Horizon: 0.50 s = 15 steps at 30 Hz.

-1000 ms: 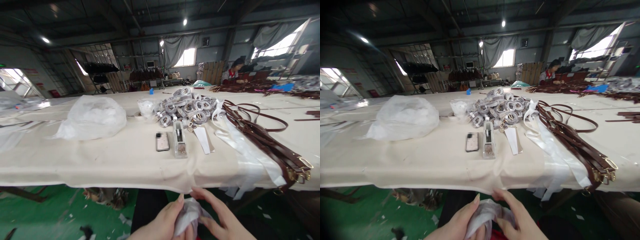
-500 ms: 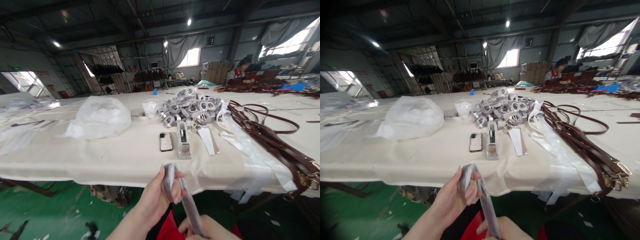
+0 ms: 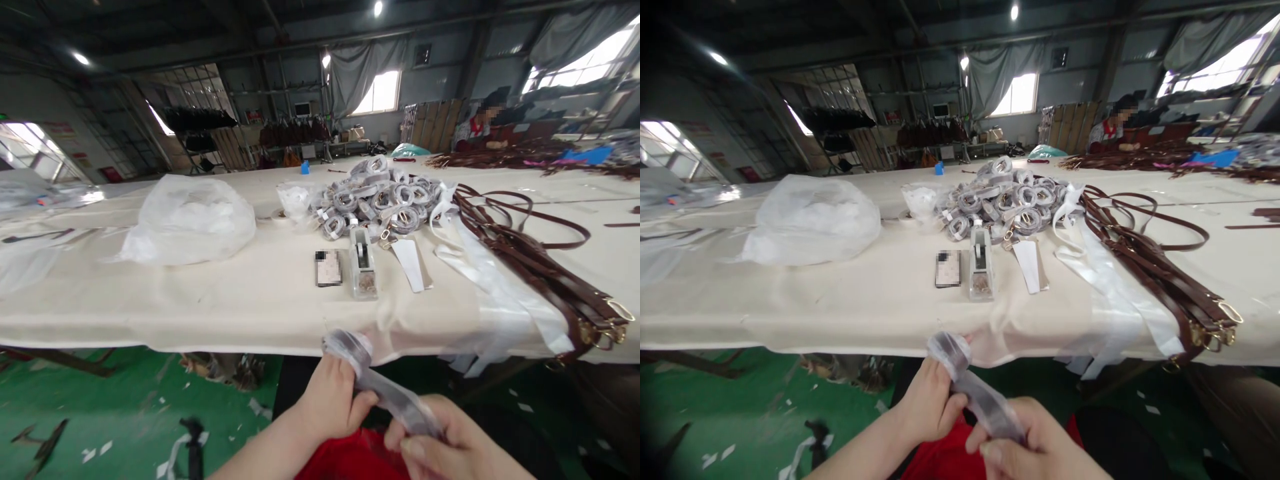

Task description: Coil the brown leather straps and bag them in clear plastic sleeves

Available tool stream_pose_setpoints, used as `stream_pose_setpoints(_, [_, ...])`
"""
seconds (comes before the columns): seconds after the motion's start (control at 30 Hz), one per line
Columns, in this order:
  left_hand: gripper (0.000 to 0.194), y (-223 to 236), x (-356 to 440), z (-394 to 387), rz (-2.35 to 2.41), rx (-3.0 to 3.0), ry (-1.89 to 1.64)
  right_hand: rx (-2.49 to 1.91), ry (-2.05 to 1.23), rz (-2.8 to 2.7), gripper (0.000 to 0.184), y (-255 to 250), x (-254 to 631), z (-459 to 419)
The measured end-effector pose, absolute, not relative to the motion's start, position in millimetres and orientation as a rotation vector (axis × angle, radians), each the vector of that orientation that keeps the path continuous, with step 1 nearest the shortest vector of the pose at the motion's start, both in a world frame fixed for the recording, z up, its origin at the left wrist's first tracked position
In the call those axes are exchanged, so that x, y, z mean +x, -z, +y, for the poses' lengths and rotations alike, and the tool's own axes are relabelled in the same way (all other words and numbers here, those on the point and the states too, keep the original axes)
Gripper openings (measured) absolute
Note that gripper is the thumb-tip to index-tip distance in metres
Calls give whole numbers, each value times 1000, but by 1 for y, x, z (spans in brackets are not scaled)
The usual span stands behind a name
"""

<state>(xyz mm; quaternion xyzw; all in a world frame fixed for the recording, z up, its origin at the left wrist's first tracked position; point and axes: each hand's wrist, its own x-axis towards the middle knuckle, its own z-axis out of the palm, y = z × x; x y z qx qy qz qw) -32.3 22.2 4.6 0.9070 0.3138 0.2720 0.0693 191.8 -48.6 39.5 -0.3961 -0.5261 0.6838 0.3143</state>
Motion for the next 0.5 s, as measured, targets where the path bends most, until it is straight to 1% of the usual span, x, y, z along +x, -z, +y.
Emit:
stream_pose_setpoints(0.07, [72,0,-28,15,976,2734,-677,-1008,-1756,-1324,41,-33,199,-45])
stream_pose_setpoints(0.1, [70,-1,-25,12,1001,2694,-643,-1019,-1735,-1315,42,-31,203,-42])
stream_pose_setpoints(0.2, [48,-12,-21,7,993,2464,-572,-1194,-1524,-1471,38,-28,216,-33])
stream_pose_setpoints(0.23, [43,-17,-21,7,946,2367,-522,-1275,-1389,-1592,34,-28,221,-30])
stream_pose_setpoints(0.27, [44,-21,-22,7,886,2249,-443,-1358,-1229,-1718,29,-29,226,-27])
stream_pose_setpoints(0.33, [56,-28,-25,7,743,1908,-211,-1481,-931,-1907,24,-30,234,-24])
stream_pose_setpoints(0.37, [62,-29,-26,7,661,1700,-88,-1500,-854,-1963,24,-30,235,-24])
stream_pose_setpoints(0.43, [73,-27,-28,7,529,1301,66,-1446,-897,-2019,27,-29,231,-26])
stream_pose_setpoints(0.5, [81,-21,-26,6,468,1015,48,-1313,-1098,-2003,32,-24,216,-34])
